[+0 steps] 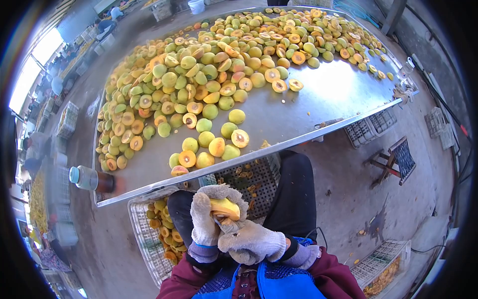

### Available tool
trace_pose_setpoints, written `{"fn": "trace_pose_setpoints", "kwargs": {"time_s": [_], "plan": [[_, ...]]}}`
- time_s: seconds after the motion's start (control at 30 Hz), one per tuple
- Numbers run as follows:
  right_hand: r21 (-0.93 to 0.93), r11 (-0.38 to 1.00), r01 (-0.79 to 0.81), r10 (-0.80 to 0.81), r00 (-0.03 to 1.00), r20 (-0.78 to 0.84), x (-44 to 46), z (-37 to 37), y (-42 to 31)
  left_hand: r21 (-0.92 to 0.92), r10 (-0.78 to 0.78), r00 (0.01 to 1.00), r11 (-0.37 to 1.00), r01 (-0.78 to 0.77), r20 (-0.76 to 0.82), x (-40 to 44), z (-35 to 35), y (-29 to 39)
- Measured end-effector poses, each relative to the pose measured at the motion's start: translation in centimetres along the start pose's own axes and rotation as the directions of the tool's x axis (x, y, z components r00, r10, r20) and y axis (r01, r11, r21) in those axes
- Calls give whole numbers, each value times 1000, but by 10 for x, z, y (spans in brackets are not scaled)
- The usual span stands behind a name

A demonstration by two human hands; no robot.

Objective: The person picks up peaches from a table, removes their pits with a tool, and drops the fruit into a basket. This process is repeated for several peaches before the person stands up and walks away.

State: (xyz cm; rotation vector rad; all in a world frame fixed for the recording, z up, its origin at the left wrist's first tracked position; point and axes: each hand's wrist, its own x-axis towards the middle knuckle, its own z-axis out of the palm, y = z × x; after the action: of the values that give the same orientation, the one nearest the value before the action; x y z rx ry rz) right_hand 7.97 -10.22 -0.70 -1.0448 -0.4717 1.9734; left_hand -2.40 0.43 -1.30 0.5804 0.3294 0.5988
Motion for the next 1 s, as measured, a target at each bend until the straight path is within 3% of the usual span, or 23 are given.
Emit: {"fn": "trace_pose_setpoints", "kwargs": {"time_s": [0.03,0.1,0.17,0.23,0.27,0.3,0.37,0.43,0.5,0.57,0.63,0.73,0.83,0.9,0.97,1.0], "plan": [[71,995,-66,63,997,44,2,-3,2,-1,2,1000,1000,-2,1,2,-2,0],[136,987,-85,84,996,15,1,-1,-6,400,116,993,909,-121,37,7,-12,1],[206,973,-102,106,994,-11,2,8,-12,400,129,990,905,-142,59,8,-23,2],[-78,986,-146,108,924,-366,6,22,-18,536,203,966,803,-259,162,6,-32,5],[-81,986,-147,108,925,-364,4,24,-21,581,202,961,766,-276,190,5,-35,7],[-84,982,-167,127,927,-354,3,25,-24,582,207,961,765,-276,183,3,-35,5],[-96,977,-192,151,931,-334,3,24,-24,303,140,990,943,-134,3,-1,-28,3],[22,1000,-6,8,994,-110,3,17,-14,194,114,992,976,-103,-48,-3,-25,4],[26,999,-27,30,993,-116,7,11,-6,30,6,980,1000,0,-198,-4,-23,1],[26,998,-50,53,991,-124,7,10,-8,117,40,986,993,-21,-162,-3,-20,5],[-110,987,-115,87,969,-233,8,12,-17,152,67,970,988,-31,-235,-2,-16,5],[-82,996,-38,13,960,-281,9,16,-15,214,132,972,973,-89,-194,-4,-12,7],[-144,987,-71,21,946,-323,9,19,-18,310,193,965,942,-131,-179,-6,-10,8],[-76,992,-105,79,955,-286,5,19,-24,372,222,961,916,-149,-162,-7,-11,7],[-11,990,-140,133,961,-243,4,16,-21,668,438,899,674,-317,-15,-7,-15,5],[48,996,-79,87,976,-197,5,12,-13,775,442,885,507,-378,143,-8,-25,7]]}}
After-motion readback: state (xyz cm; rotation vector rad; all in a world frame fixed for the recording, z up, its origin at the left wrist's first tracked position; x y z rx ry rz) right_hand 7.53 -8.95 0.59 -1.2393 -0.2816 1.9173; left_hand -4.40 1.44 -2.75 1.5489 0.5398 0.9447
